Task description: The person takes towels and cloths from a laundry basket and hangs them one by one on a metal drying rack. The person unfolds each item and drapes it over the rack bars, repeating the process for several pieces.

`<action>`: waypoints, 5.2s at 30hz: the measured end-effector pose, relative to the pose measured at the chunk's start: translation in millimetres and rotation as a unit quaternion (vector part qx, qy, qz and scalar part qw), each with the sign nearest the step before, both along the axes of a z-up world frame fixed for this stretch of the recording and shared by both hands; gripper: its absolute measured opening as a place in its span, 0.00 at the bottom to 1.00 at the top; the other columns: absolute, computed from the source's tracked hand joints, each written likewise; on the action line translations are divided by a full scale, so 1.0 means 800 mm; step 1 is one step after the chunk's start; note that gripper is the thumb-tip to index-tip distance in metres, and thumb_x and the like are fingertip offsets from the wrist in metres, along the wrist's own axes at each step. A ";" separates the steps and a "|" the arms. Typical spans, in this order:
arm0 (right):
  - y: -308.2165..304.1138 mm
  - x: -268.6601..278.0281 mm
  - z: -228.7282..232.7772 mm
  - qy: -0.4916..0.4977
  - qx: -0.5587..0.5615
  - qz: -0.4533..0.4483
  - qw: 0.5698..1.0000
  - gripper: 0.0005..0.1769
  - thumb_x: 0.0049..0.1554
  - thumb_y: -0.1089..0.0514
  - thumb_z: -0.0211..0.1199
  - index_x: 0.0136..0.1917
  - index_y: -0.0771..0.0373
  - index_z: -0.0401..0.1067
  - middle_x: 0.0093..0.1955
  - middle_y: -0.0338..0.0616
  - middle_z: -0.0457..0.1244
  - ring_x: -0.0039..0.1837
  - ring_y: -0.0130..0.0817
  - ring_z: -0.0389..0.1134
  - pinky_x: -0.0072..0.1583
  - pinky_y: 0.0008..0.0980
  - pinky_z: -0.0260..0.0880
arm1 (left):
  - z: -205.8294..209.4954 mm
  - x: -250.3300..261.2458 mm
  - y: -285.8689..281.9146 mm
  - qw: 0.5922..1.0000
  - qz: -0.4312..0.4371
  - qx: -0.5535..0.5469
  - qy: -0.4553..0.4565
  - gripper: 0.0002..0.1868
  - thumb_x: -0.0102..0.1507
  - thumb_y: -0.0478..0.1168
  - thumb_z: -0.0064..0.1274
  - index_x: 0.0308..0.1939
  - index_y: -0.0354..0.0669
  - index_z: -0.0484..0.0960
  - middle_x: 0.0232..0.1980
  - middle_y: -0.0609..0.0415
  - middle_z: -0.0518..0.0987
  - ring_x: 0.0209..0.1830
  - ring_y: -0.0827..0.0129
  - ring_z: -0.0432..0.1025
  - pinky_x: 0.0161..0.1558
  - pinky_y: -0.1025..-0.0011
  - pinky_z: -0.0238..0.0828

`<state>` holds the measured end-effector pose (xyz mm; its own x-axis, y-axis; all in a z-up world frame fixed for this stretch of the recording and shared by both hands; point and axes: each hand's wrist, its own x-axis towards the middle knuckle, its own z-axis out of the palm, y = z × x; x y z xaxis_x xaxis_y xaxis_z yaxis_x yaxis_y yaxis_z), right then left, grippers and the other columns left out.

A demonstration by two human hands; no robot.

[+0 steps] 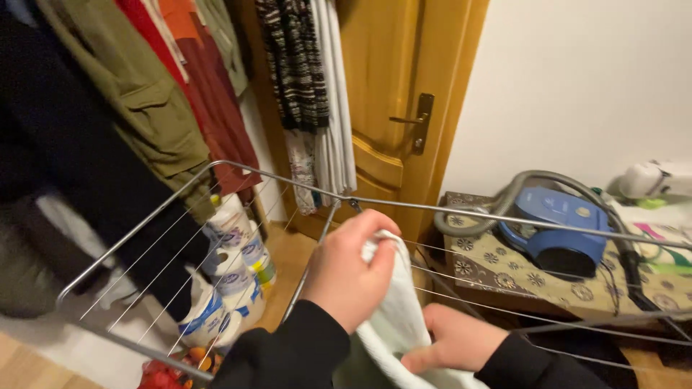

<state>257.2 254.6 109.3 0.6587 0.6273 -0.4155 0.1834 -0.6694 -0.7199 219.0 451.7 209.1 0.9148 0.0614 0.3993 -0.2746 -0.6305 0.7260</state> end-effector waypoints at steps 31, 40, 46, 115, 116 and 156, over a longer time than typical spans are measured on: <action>0.003 -0.060 -0.118 0.115 -0.045 -0.266 0.956 0.35 0.51 0.32 0.55 0.68 0.38 0.80 0.77 0.26 0.66 0.77 0.23 0.63 0.78 0.30 0.52 | -0.232 -0.013 0.176 0.791 -0.216 0.471 0.325 0.19 0.58 0.37 0.47 0.54 0.56 0.74 0.47 0.53 0.79 0.51 0.50 0.72 0.42 0.47 0.76; 0.045 -0.008 -0.202 0.049 -0.225 -0.124 0.965 0.39 0.57 0.23 0.36 0.71 0.33 0.72 0.73 0.32 0.64 0.75 0.35 0.63 0.73 0.32 0.59 | -0.195 -0.025 0.129 0.895 -0.105 0.192 0.389 0.38 0.51 0.39 0.46 0.67 0.76 0.72 0.56 0.55 0.81 0.56 0.49 0.73 0.57 0.51 0.69; 0.041 0.011 -0.215 0.050 -0.174 -0.098 0.979 0.39 0.57 0.23 0.38 0.72 0.36 0.70 0.74 0.30 0.64 0.75 0.31 0.64 0.74 0.30 0.58 | -0.214 -0.018 0.120 0.930 0.082 -0.031 0.356 0.28 0.51 0.40 0.50 0.53 0.74 0.83 0.45 0.72 0.90 0.46 0.70 0.83 0.50 0.72 0.74; -0.041 -0.011 -0.096 -0.087 0.102 -0.484 0.865 0.14 0.54 0.57 0.68 0.52 0.61 0.85 0.48 0.38 0.77 0.50 0.28 0.72 0.57 0.30 0.69 | -0.377 -0.019 0.014 0.878 -0.224 0.342 0.249 0.43 0.48 0.69 0.70 0.59 0.58 0.71 0.59 0.41 0.65 0.50 0.38 0.69 0.47 0.42 0.59; -0.041 -0.014 -0.101 -0.101 0.140 -0.477 0.862 0.12 0.55 0.59 0.68 0.50 0.63 0.84 0.45 0.39 0.76 0.49 0.28 0.70 0.55 0.30 0.68 | -0.372 -0.012 0.019 0.897 -0.149 0.353 0.220 0.48 0.47 0.68 0.74 0.63 0.57 0.68 0.66 0.39 0.62 0.47 0.42 0.74 0.47 0.47 0.63; -0.190 0.018 -0.042 -0.254 -0.430 -0.254 0.828 0.05 0.50 0.39 0.62 0.37 0.34 0.75 0.40 0.21 0.74 0.49 0.30 0.75 0.50 0.34 0.71 | -0.072 0.092 0.149 0.867 -0.202 0.399 0.220 0.48 0.50 0.71 0.55 0.73 0.70 0.63 0.50 0.62 0.78 0.49 0.56 0.76 0.47 0.52 0.71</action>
